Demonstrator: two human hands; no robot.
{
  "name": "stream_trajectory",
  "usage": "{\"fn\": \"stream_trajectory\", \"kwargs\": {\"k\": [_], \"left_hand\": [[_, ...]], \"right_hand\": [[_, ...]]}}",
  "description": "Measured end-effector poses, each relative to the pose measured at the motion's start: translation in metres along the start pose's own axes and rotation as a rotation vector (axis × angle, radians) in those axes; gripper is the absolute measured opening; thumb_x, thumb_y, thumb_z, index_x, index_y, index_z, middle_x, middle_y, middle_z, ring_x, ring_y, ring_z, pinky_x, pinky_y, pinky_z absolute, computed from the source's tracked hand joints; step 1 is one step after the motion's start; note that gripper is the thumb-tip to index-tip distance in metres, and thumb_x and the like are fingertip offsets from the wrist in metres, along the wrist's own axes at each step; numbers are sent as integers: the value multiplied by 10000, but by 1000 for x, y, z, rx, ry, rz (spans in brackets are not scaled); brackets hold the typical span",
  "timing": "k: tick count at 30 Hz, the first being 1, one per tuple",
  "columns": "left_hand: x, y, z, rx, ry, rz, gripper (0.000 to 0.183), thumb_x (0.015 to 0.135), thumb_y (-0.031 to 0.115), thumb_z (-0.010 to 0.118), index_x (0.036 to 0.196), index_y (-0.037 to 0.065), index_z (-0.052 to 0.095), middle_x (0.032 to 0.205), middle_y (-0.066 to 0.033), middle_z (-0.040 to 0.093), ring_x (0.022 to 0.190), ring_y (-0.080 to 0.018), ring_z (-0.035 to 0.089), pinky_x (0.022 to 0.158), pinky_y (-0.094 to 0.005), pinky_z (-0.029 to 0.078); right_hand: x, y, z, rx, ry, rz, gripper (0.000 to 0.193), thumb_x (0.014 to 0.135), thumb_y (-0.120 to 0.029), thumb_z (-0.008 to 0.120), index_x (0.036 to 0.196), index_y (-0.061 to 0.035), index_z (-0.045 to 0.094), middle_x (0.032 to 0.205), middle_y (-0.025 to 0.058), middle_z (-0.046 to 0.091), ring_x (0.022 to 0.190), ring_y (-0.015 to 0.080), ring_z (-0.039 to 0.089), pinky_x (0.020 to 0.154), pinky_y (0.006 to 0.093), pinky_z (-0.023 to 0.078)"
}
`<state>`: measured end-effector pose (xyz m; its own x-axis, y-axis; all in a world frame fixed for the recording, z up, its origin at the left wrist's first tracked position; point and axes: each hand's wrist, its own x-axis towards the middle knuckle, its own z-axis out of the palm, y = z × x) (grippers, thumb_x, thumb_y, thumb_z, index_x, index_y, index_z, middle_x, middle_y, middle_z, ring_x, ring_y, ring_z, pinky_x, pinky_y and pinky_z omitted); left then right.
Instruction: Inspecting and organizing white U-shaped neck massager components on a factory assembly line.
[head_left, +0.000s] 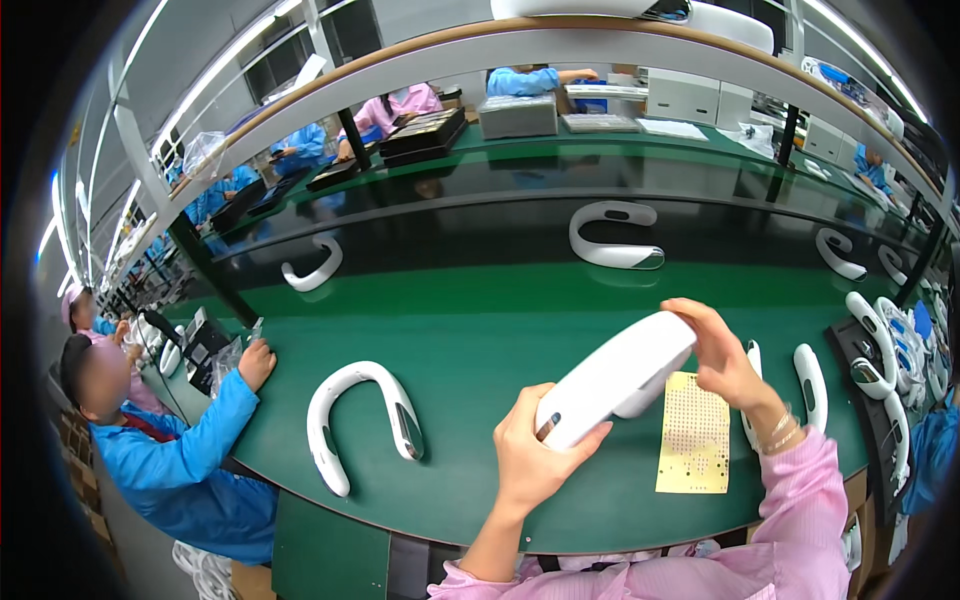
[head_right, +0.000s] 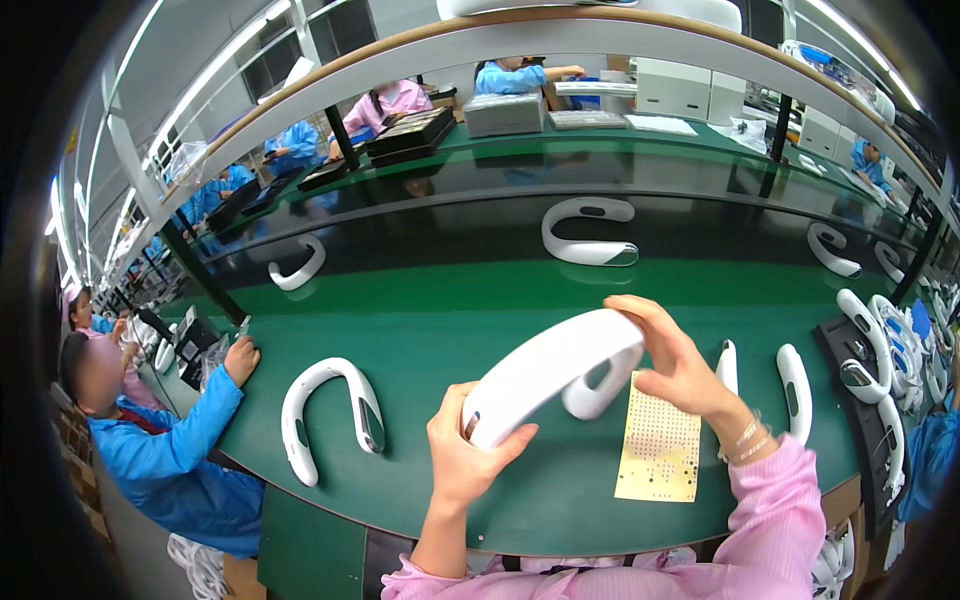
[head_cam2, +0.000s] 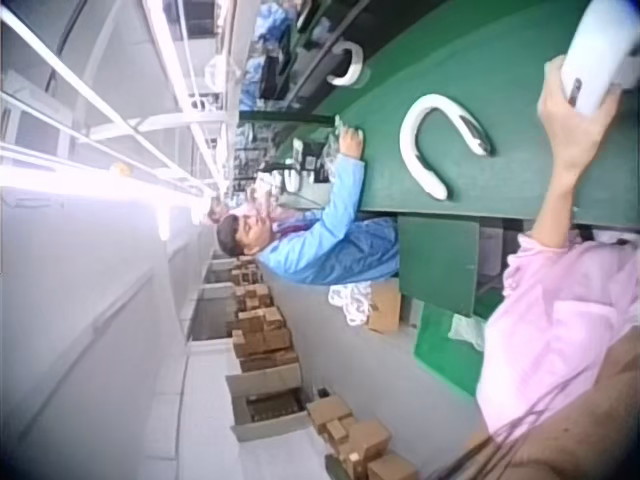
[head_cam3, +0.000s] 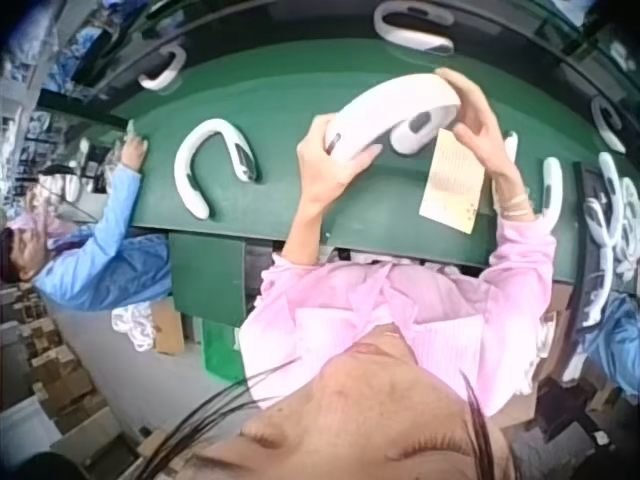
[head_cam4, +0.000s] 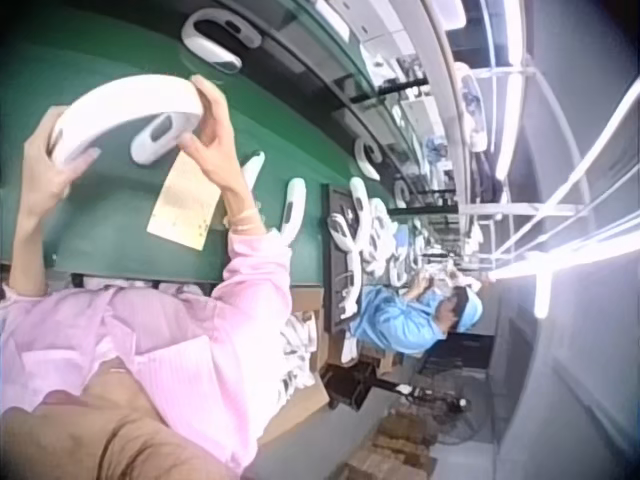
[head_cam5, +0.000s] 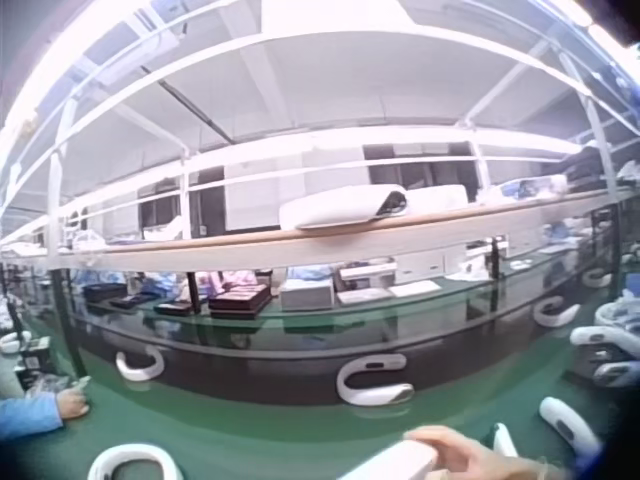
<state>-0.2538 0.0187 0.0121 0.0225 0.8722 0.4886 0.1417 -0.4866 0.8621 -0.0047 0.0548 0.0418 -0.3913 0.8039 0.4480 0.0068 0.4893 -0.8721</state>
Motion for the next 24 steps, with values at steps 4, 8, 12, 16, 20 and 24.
{"fn": "stream_trajectory", "kwargs": {"k": [4,8,12,16,20,24], "left_hand": [[-26,1,-5,-540,-80,-319,494,792,372,693,1039,-5,490,856,-20,532,745,-70,491,649,-219,423],[-48,-8,7,-713,-360,-371,377,952,308,438,1171,2,444,951,-38,553,772,-92,536,677,-211,435],[-51,15,-5,-1047,-575,-473,425,962,285,395,1278,4,355,1024,-100,579,791,-145,597,665,-233,475],[-69,12,-5,-1121,-376,-516,476,916,318,463,1258,2,365,983,-139,590,714,-196,619,648,-301,515],[-59,14,-13,-1100,-160,-608,375,881,218,451,1162,-30,429,881,-160,581,661,-229,599,596,-351,516],[-40,22,-8,-1091,-58,-450,392,891,240,429,1141,-62,425,846,-167,566,620,-240,591,556,-352,511]], "right_hand": [[-40,22,25,119,211,159,908,735,-428,724,1382,-39,220,1288,124,411,1154,229,477,969,372,382],[-90,41,22,153,401,256,435,856,-427,558,970,-9,533,587,49,497,555,144,516,567,275,439],[-86,17,51,335,445,397,394,894,-333,537,1092,-5,443,604,43,480,498,121,501,468,240,428],[-82,17,52,333,385,472,400,899,-316,527,1104,19,451,613,46,493,506,120,503,485,235,418],[-64,17,61,475,300,513,495,886,-329,557,1202,29,424,831,87,562,660,145,566,617,279,477],[-65,30,50,663,183,556,478,901,-324,529,1222,8,410,931,129,586,798,216,624,742,377,538]]}}
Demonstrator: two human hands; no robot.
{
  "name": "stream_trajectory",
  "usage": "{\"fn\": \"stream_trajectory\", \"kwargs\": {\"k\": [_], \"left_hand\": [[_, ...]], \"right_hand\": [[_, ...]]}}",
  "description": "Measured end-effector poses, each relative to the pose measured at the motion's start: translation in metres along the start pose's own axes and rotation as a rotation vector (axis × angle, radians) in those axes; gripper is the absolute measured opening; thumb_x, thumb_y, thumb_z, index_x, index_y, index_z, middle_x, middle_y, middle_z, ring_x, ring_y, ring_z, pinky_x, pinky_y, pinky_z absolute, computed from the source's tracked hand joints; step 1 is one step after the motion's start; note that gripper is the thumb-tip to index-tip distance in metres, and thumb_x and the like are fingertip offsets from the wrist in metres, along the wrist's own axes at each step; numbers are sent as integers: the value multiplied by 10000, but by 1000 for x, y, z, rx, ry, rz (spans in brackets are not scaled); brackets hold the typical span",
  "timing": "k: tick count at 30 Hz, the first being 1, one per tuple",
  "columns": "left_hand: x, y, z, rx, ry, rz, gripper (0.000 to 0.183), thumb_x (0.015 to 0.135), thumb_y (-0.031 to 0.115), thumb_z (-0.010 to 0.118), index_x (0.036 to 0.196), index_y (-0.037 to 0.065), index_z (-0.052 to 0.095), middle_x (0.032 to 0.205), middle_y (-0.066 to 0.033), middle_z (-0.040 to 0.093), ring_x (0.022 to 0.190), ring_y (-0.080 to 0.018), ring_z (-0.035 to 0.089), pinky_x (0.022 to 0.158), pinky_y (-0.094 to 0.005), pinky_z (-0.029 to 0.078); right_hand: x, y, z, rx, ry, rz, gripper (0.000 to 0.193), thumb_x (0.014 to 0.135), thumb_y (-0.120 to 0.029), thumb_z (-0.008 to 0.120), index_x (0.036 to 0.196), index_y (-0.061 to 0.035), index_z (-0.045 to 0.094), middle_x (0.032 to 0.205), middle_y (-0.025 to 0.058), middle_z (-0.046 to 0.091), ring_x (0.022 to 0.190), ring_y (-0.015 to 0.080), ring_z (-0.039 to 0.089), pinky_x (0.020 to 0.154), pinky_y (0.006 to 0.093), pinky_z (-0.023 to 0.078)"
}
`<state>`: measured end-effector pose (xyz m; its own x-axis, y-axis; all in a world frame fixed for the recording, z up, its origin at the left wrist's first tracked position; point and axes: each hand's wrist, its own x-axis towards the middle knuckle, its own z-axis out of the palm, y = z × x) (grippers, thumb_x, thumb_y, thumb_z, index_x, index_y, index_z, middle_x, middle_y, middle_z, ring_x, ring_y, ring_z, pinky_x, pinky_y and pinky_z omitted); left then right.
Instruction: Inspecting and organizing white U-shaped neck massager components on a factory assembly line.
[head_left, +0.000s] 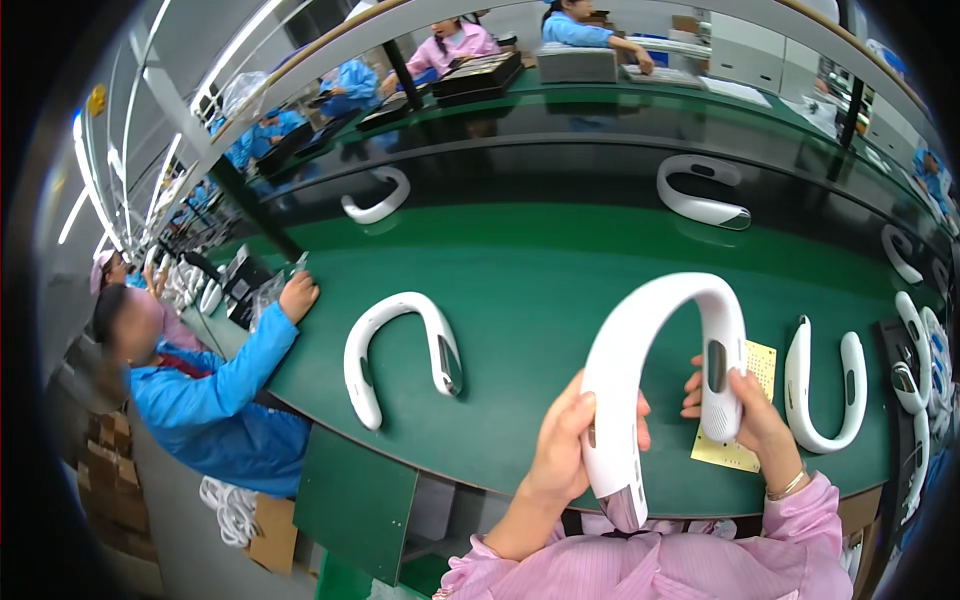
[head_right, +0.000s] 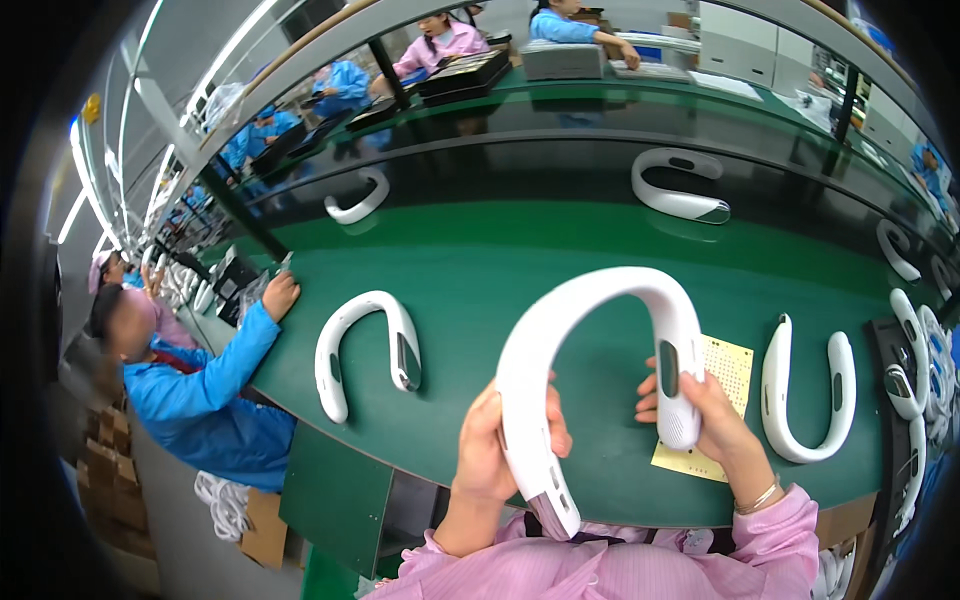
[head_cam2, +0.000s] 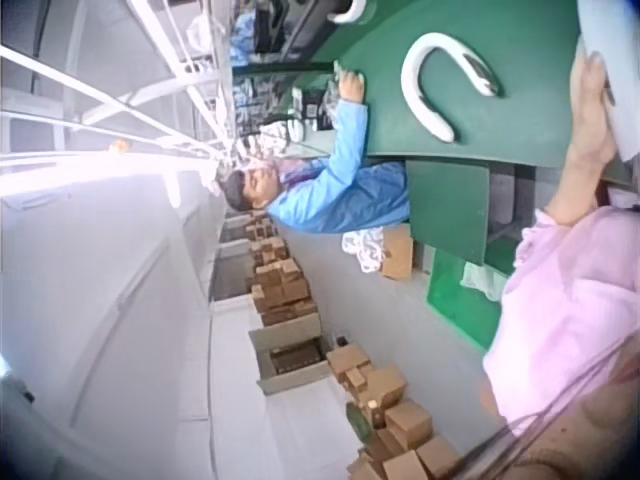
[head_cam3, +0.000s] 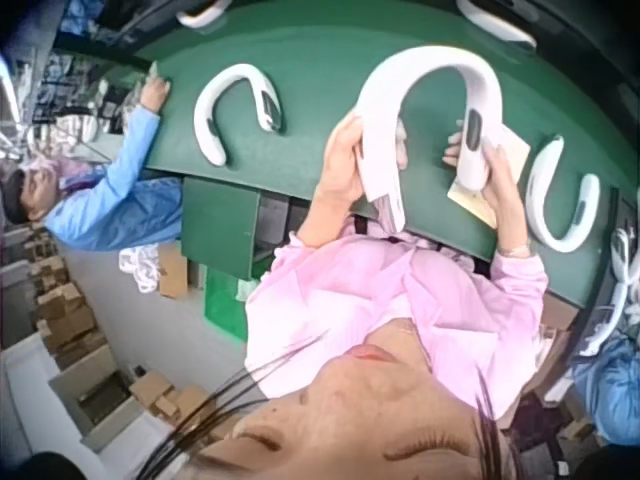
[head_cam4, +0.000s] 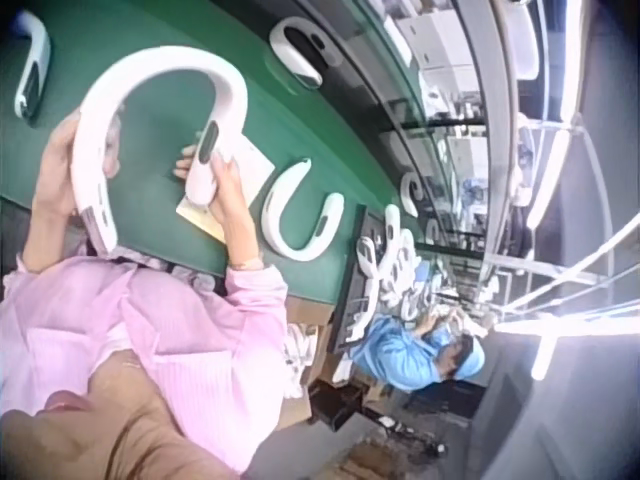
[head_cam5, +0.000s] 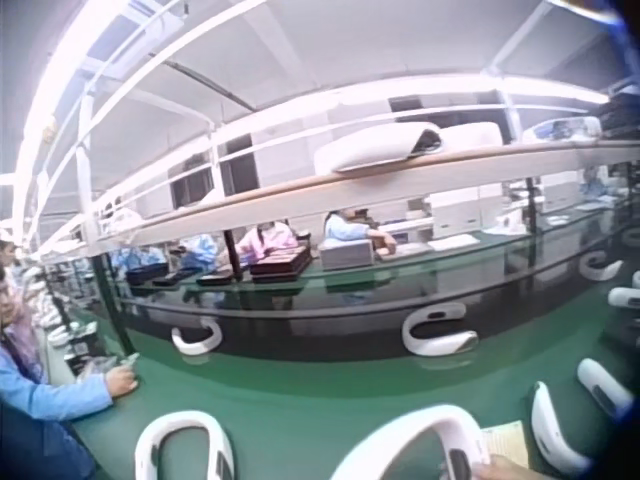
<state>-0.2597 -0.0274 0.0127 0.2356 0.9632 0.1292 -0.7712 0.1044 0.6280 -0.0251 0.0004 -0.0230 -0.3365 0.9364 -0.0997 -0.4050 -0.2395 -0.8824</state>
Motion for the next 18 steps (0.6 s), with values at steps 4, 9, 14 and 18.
{"fn": "stream_trajectory", "kwargs": {"k": [4,9,14,18], "left_hand": [[13,0,18,143,8,39,388,901,280,405,1104,-48,435,844,-159,571,609,-227,599,531,-339,518],[14,6,36,140,123,59,349,905,275,377,1067,-27,447,862,-150,582,611,-210,603,526,-323,522],[20,4,34,155,125,31,337,912,268,361,1070,-19,440,867,-157,584,616,-209,606,531,-323,521],[17,5,34,159,126,16,341,911,265,368,1096,-16,425,872,-160,583,619,-212,606,536,-323,520]], "right_hand": [[-1,6,6,-46,96,94,401,905,-322,527,1141,-8,450,742,76,567,602,145,570,539,286,487],[2,8,19,20,96,171,392,911,-334,515,1116,-4,459,723,74,557,583,134,558,524,282,478],[4,10,13,26,111,175,394,909,-338,517,1115,-8,455,725,74,555,590,135,556,529,286,479],[6,12,13,26,99,174,401,907,-342,521,1118,-9,450,725,75,552,593,139,557,532,290,481]]}}
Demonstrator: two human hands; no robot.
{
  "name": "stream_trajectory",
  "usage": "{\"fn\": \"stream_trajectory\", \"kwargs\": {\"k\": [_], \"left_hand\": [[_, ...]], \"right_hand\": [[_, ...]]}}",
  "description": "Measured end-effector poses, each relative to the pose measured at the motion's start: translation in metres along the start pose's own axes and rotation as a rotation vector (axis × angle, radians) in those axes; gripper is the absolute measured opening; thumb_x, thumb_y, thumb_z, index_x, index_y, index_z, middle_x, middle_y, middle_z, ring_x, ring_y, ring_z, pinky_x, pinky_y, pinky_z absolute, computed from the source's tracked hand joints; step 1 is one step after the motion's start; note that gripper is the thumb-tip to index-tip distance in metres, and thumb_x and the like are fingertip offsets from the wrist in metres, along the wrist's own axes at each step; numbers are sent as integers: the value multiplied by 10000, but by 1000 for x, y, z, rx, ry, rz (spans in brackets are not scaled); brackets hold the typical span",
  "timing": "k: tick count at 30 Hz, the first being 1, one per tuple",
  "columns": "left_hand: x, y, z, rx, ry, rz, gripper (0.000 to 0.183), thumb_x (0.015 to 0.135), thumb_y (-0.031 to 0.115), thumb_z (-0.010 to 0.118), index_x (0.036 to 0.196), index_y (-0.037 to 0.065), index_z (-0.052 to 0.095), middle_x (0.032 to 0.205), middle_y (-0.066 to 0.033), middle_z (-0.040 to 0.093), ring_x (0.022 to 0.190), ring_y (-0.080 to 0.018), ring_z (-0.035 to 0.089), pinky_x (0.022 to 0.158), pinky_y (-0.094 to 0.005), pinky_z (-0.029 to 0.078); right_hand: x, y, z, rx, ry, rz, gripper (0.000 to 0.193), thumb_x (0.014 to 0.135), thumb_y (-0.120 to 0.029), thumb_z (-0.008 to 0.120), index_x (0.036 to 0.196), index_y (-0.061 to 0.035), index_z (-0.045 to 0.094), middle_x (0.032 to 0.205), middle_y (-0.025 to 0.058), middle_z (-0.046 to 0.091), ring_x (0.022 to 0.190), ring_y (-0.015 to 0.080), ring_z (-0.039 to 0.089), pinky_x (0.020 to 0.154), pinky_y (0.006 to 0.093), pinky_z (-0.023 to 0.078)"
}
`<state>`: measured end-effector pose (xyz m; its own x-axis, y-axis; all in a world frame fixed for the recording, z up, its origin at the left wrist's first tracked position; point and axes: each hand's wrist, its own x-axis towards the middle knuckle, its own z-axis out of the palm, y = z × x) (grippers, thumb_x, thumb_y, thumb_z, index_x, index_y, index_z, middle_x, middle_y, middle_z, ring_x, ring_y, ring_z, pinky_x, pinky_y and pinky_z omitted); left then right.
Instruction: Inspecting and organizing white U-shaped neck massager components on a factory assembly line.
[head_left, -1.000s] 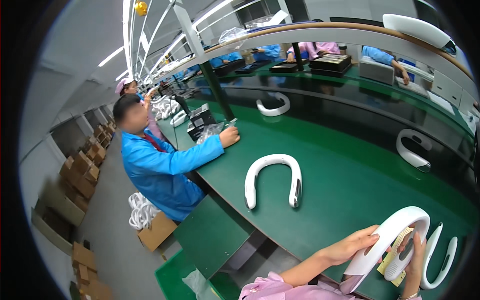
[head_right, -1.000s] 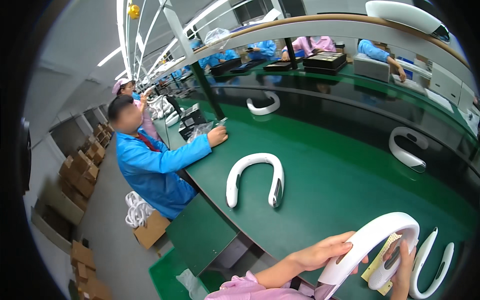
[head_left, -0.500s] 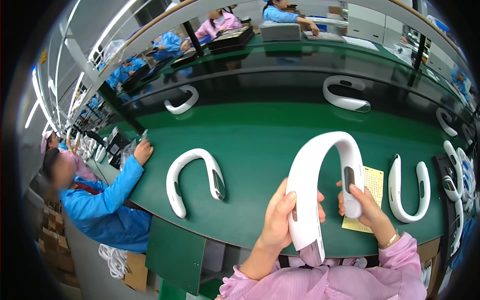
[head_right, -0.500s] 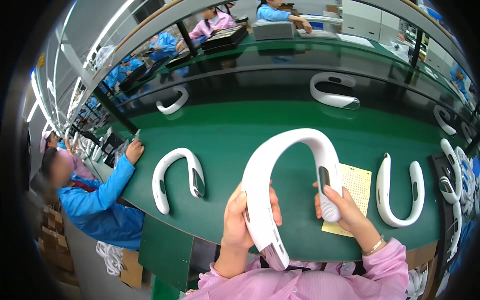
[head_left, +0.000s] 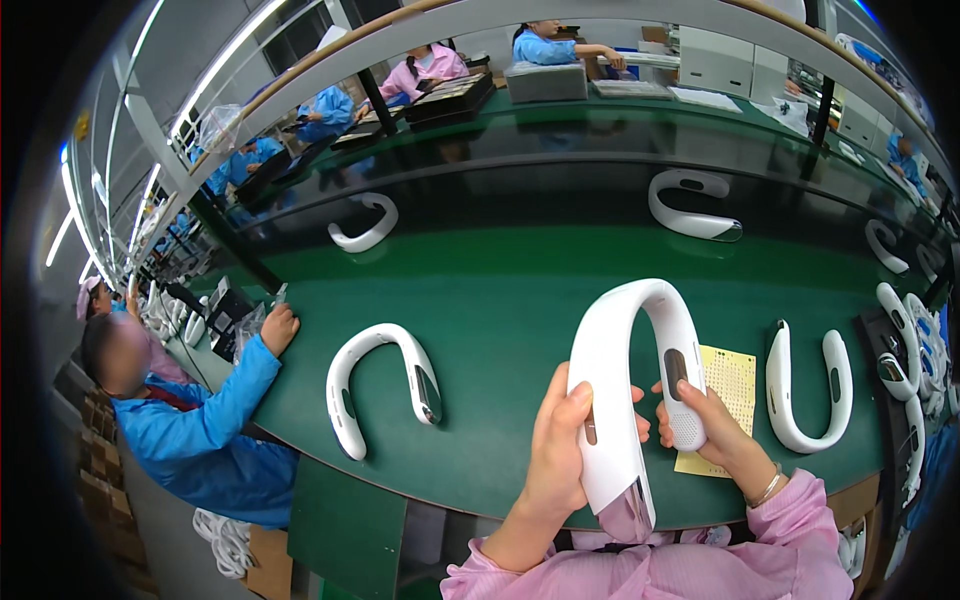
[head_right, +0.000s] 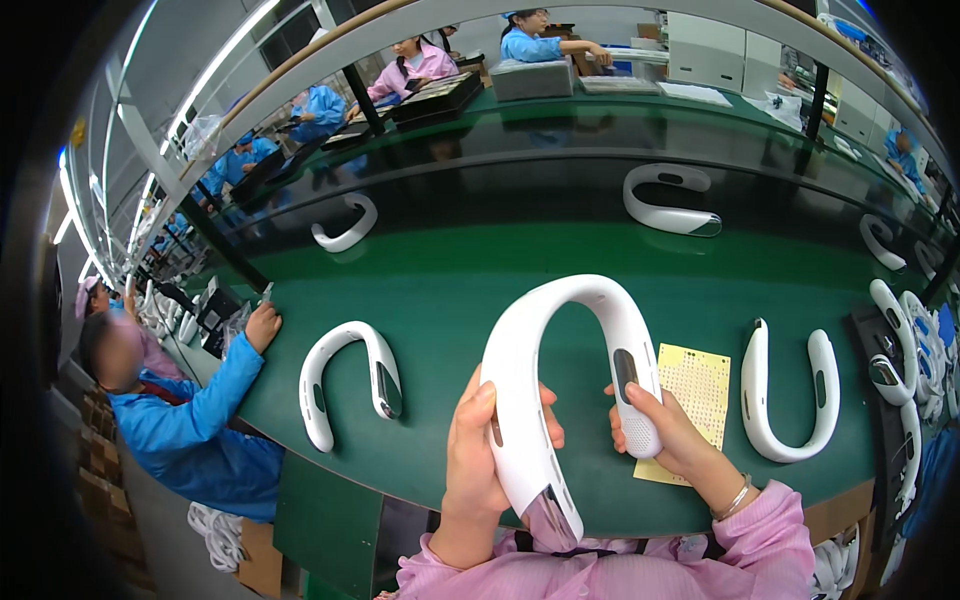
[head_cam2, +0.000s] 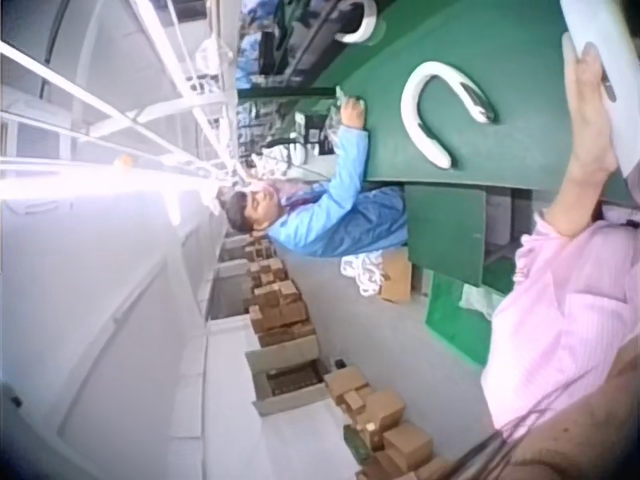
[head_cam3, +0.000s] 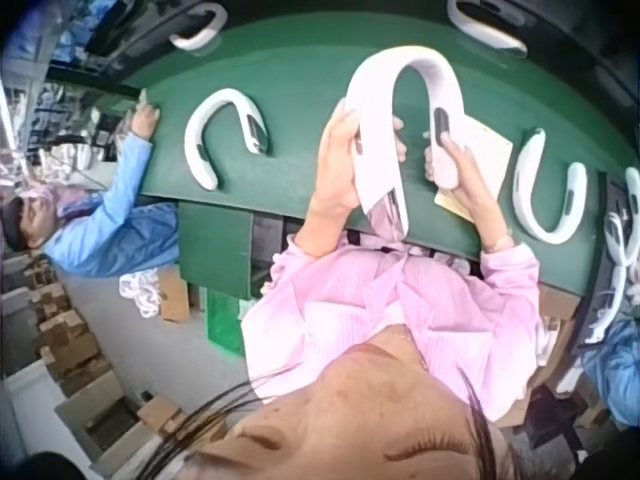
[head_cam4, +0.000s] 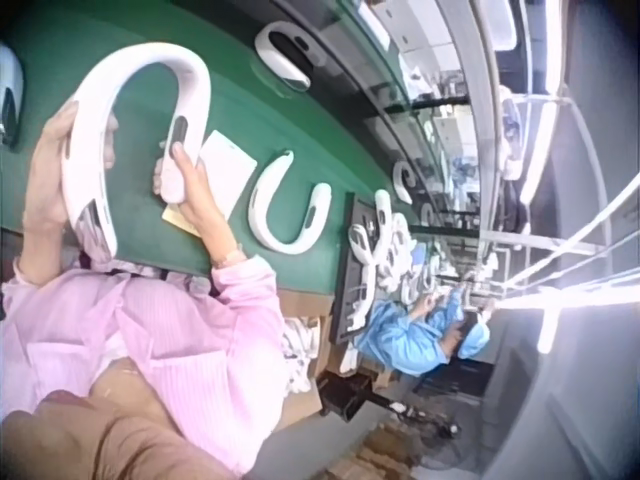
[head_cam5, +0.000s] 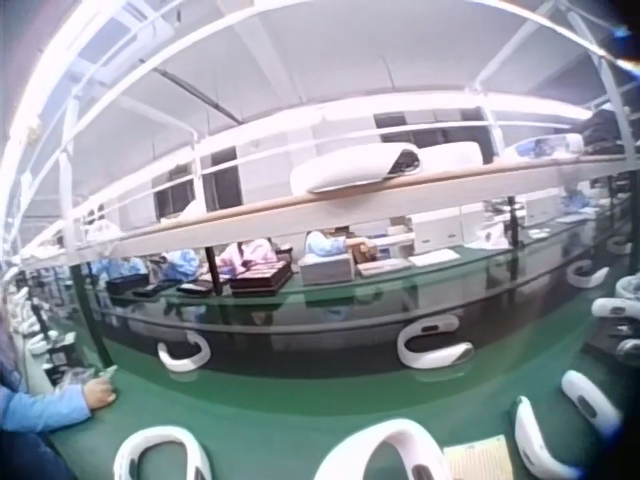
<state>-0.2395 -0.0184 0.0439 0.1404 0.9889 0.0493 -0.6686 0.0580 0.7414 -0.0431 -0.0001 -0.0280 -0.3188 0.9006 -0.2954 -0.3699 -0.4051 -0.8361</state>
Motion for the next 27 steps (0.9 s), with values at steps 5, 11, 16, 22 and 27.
{"fn": "stream_trajectory", "kwargs": {"k": [5,11,16,22,27], "left_hand": [[-2,0,0,-5,-12,-21,372,908,265,381,1147,-20,406,868,-157,578,623,-210,600,552,-326,523],[-4,-7,-14,-12,-26,-3,385,904,274,386,1148,-22,411,864,-148,580,624,-210,598,552,-330,520],[-10,-12,-27,-74,-38,-3,376,906,275,383,1131,-21,436,871,-142,585,624,-222,598,544,-344,521],[-4,-16,-62,147,59,149,460,970,348,298,1297,27,344,1086,-155,535,696,-222,602,624,-355,534],[15,-39,-92,224,300,149,484,904,217,547,1291,39,316,1142,-145,505,824,-180,580,714,-330,521]], "right_hand": [[0,2,-4,-9,3,-8,407,906,-354,518,1113,-10,454,732,84,558,602,152,566,535,295,487],[-1,4,-5,-49,7,-17,407,907,-357,519,1112,-10,458,747,83,566,609,155,571,547,291,490],[-1,8,-6,-88,5,-37,398,911,-331,522,1132,-6,458,756,68,570,623,133,567,564,274,489],[-13,-5,-8,-301,123,-167,439,928,-311,487,1230,-8,389,848,62,562,691,114,559,603,261,483],[-39,-49,29,-597,-177,-287,504,964,-275,398,1363,-13,238,1061,101,481,845,105,497,712,238,441]]}}
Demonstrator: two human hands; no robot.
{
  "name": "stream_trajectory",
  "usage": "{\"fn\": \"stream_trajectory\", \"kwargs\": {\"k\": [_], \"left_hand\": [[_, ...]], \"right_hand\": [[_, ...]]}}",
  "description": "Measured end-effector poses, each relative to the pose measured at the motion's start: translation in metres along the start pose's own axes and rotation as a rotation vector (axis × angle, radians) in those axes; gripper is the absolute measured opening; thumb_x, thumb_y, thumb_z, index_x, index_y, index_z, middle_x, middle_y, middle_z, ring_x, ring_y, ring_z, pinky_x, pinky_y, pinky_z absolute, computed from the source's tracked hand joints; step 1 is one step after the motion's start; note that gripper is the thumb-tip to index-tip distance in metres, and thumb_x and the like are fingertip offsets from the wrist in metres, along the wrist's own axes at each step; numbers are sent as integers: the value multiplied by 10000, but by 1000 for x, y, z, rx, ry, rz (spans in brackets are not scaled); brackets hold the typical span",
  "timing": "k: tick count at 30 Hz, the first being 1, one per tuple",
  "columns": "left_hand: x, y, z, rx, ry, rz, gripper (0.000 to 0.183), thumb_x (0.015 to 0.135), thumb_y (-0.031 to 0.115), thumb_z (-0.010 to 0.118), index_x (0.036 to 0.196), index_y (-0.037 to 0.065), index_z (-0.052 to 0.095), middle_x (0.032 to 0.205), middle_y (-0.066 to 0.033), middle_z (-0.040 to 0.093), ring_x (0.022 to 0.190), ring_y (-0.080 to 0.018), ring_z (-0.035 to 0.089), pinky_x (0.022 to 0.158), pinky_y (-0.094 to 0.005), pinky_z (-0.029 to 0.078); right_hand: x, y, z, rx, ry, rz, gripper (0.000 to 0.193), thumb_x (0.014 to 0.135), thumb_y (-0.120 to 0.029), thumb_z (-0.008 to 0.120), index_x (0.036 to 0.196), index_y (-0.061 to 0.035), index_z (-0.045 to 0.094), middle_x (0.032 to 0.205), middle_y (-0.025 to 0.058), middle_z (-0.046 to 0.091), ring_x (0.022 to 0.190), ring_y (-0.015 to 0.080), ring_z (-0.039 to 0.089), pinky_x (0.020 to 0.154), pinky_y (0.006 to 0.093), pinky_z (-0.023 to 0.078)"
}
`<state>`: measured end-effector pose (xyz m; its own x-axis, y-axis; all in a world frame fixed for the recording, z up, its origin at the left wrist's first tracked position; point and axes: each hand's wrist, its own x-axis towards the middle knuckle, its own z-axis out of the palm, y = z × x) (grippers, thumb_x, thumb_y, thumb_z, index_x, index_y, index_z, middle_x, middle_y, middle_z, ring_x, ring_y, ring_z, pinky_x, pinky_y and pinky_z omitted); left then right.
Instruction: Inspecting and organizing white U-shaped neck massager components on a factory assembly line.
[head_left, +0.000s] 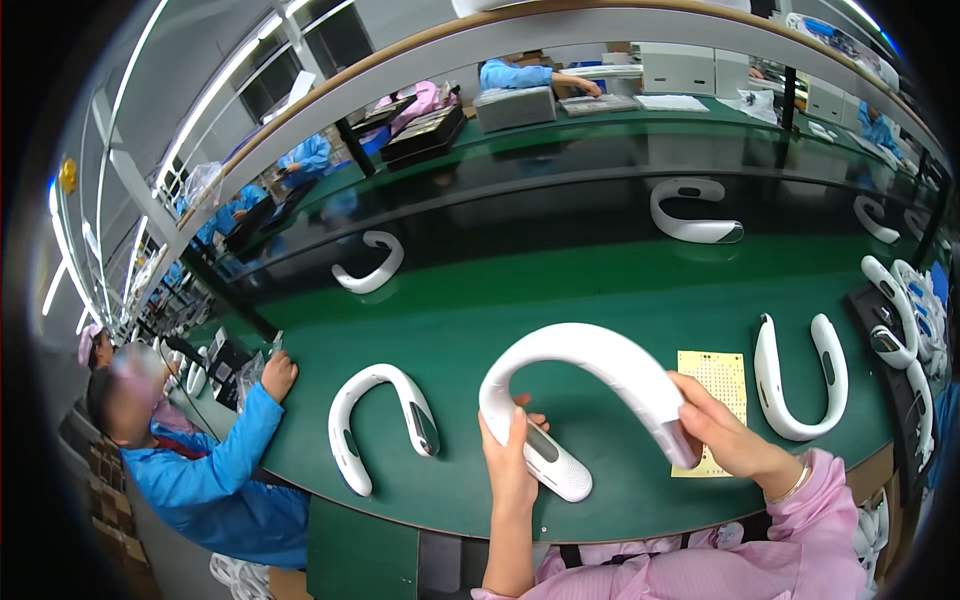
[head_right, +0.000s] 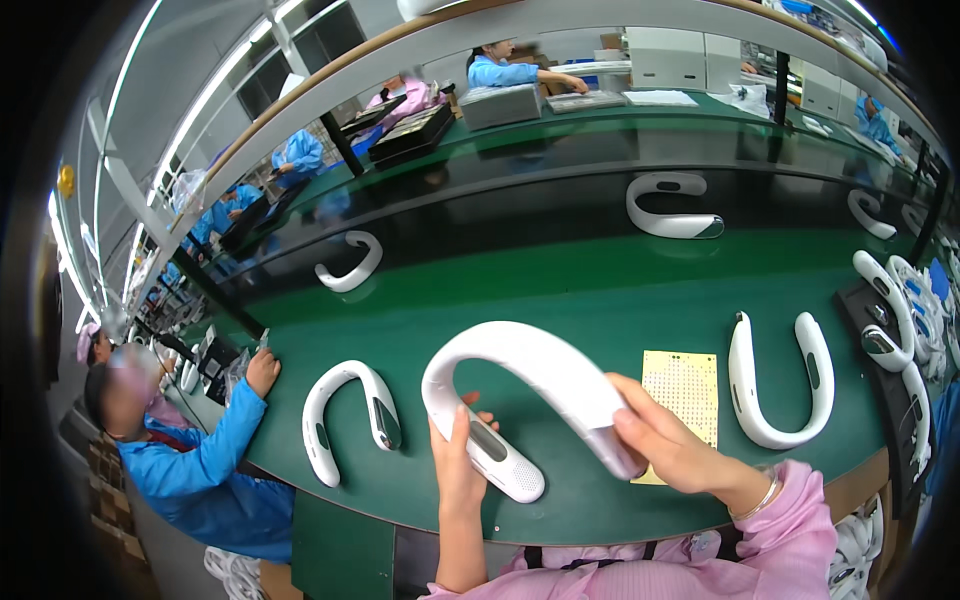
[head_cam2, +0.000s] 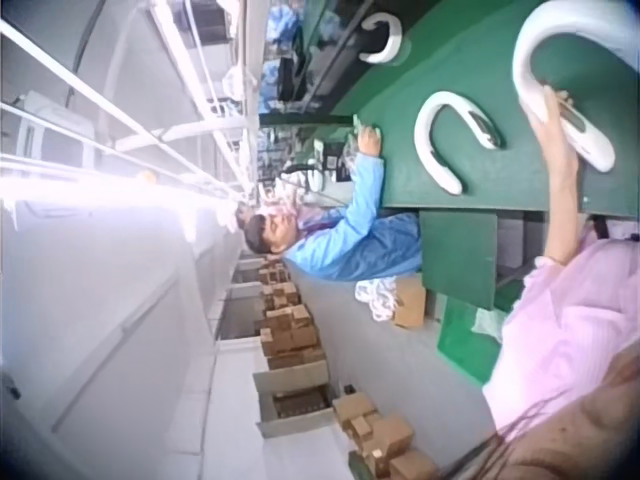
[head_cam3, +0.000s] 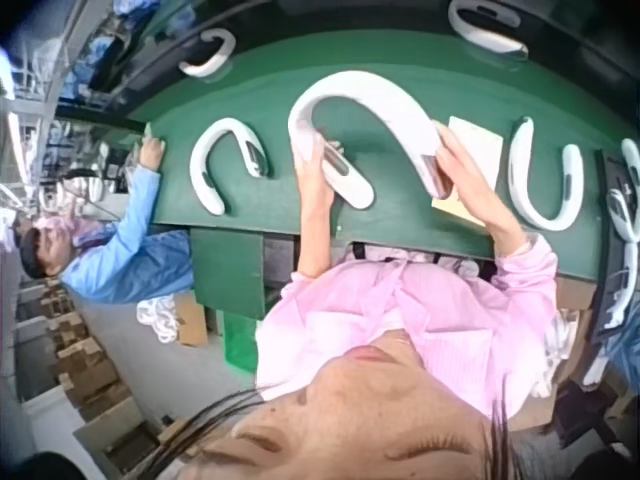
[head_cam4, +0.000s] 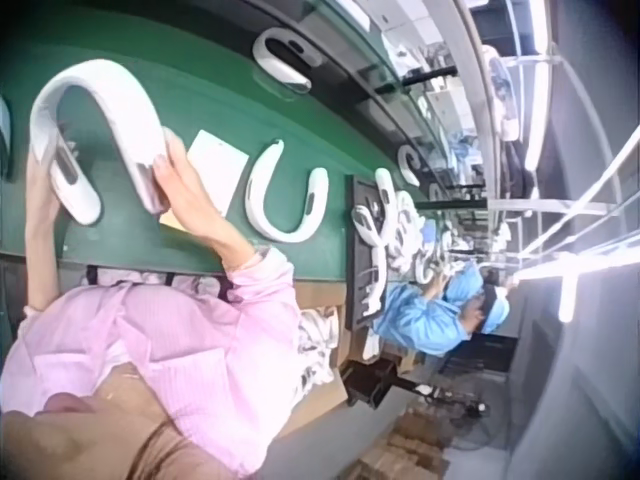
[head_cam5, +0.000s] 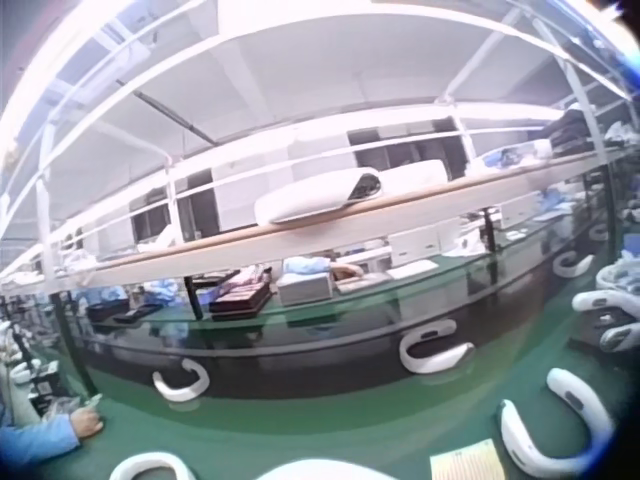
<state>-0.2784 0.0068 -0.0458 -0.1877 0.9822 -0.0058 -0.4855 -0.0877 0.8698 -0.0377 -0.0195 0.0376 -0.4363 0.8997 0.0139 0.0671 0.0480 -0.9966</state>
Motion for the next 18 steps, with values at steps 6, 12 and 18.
{"fn": "stream_trajectory", "kwargs": {"k": [6,12,18], "left_hand": [[15,-26,9,-233,-117,-221,415,901,148,522,1257,20,351,1090,-122,538,933,-202,594,750,-326,528],[12,-39,3,-309,-179,-410,388,926,187,479,1254,24,351,1103,-119,541,966,-214,592,781,-331,527],[-14,12,6,-54,-407,-491,733,919,560,303,1437,98,71,1260,-185,413,851,-296,630,597,-336,565]], "right_hand": [[-1,-50,23,267,-203,31,501,943,-153,464,1342,5,206,1198,137,421,1141,188,456,878,303,451],[4,-39,21,-271,-56,-390,445,853,-61,579,1245,5,377,1258,186,405,1211,268,414,962,391,398],[32,-39,-7,-874,80,-806,449,735,-13,656,1142,-69,474,1204,151,489,1201,349,428,1011,542,298]]}}
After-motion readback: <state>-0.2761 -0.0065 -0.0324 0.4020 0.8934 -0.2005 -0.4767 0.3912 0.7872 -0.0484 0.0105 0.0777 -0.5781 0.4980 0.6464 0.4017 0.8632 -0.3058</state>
